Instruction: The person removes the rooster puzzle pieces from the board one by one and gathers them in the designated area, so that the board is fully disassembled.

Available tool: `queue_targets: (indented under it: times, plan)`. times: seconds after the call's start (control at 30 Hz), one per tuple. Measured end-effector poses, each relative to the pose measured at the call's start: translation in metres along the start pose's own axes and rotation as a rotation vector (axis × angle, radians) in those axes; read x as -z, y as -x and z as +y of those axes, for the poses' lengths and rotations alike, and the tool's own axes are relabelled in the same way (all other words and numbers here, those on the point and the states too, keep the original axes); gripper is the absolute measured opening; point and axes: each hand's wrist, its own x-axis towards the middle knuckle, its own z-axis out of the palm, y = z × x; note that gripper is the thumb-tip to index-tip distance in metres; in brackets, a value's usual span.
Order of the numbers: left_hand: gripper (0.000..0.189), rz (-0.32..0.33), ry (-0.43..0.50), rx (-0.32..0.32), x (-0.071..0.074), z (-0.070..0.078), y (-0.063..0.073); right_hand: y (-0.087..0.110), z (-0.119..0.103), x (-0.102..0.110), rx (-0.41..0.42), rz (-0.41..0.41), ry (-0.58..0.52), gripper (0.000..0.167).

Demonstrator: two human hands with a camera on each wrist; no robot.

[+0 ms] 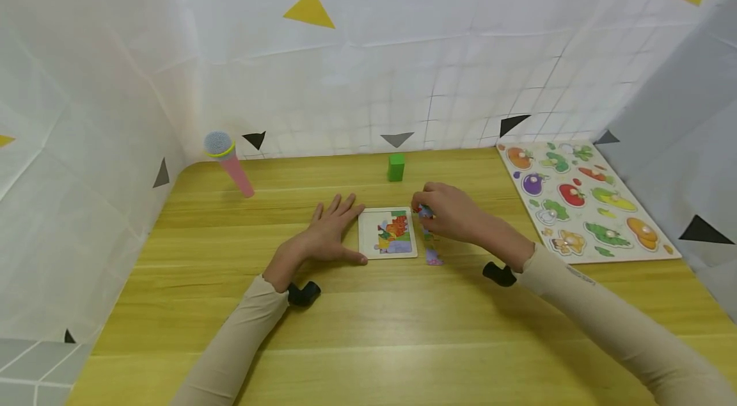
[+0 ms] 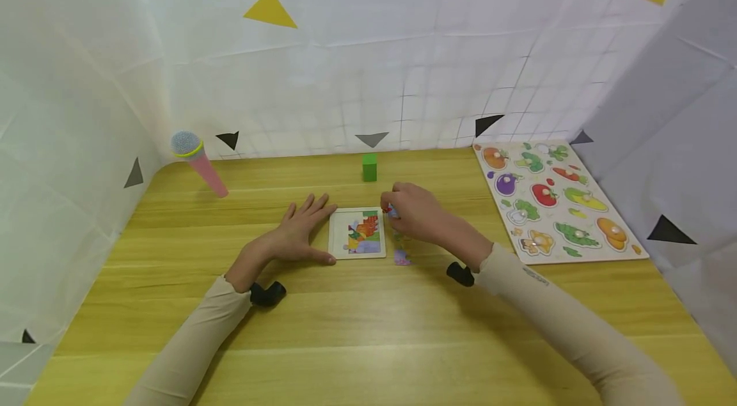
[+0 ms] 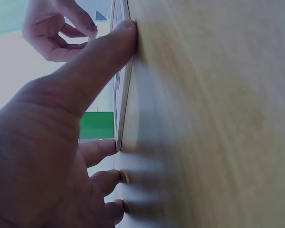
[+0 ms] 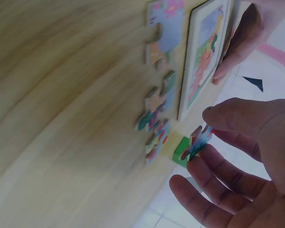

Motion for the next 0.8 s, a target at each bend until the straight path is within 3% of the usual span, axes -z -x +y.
queue_targets:
  times: [0.47,0.8]
  plan:
    - [0.114,0.006,0.009,-0.008,0.000,0.000,0.000,0.014,0.020,0.002,-0.076,-0.011,0.009,0.023]
    - [0.113,0.000,0.003,0.004,0.001,0.001,0.001,0.023,0.034,0.000,-0.085,-0.006,0.051,0.017]
